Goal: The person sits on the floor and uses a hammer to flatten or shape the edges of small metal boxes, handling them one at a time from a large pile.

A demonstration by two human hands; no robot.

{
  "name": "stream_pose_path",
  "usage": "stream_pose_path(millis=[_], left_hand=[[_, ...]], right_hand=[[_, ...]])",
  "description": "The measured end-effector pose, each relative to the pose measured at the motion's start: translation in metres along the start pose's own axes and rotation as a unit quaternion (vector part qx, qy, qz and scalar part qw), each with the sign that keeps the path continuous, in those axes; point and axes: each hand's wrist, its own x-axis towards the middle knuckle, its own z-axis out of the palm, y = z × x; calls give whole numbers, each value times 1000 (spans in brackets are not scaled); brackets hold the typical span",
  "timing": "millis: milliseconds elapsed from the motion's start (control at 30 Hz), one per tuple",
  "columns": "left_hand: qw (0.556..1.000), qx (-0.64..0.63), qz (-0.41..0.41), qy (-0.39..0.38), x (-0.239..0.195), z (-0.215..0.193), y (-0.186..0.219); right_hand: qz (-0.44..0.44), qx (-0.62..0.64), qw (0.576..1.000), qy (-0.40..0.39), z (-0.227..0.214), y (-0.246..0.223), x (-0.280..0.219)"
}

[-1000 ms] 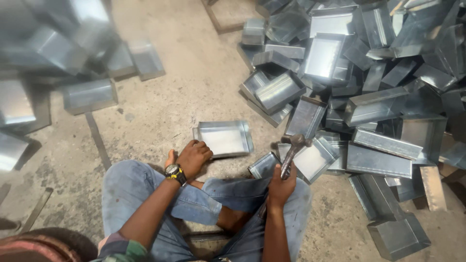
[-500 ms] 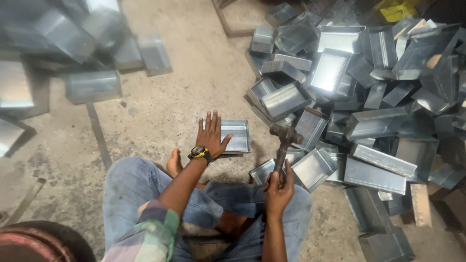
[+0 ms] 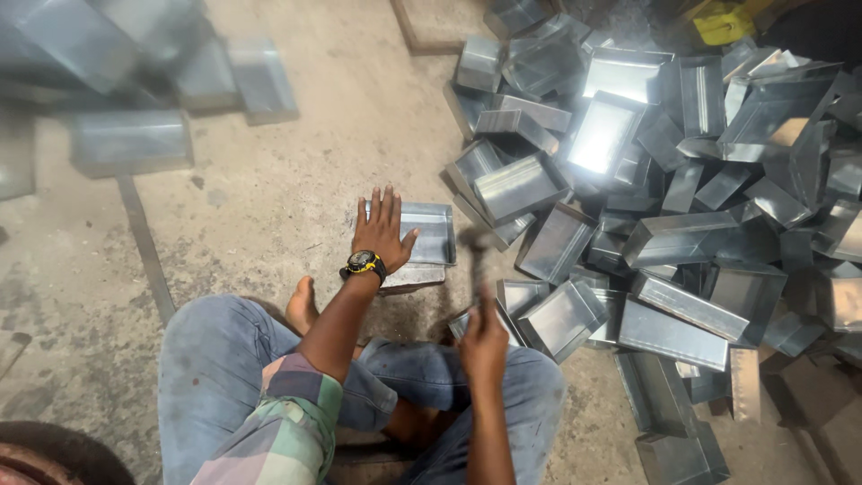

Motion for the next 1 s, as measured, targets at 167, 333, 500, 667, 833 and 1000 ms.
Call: stream_pose_path(millis=[167,333,500,667,833,1000], left_hand=[[1000,0,-20,-13,2,-4,3],[999,18,-27,-27,-3,0,3],[999,29,-12,-13,-10,1,1],[1000,24,-14,-14,-12,2,1],[999,3,-10,-36,-6,-2,3],[1000,7,-8,-15,-13,13,9]], right_hand=[[-172,-7,974,145,-3,11,1],[-190,270,932,151,-36,-19,-39],[-330,358,850,200,-54,-37,-54],[-251,225,927,166,-18,-21,-24],[-275,-31,945,174,8,4,-6],[-105,99,981,127,1,23,-5]])
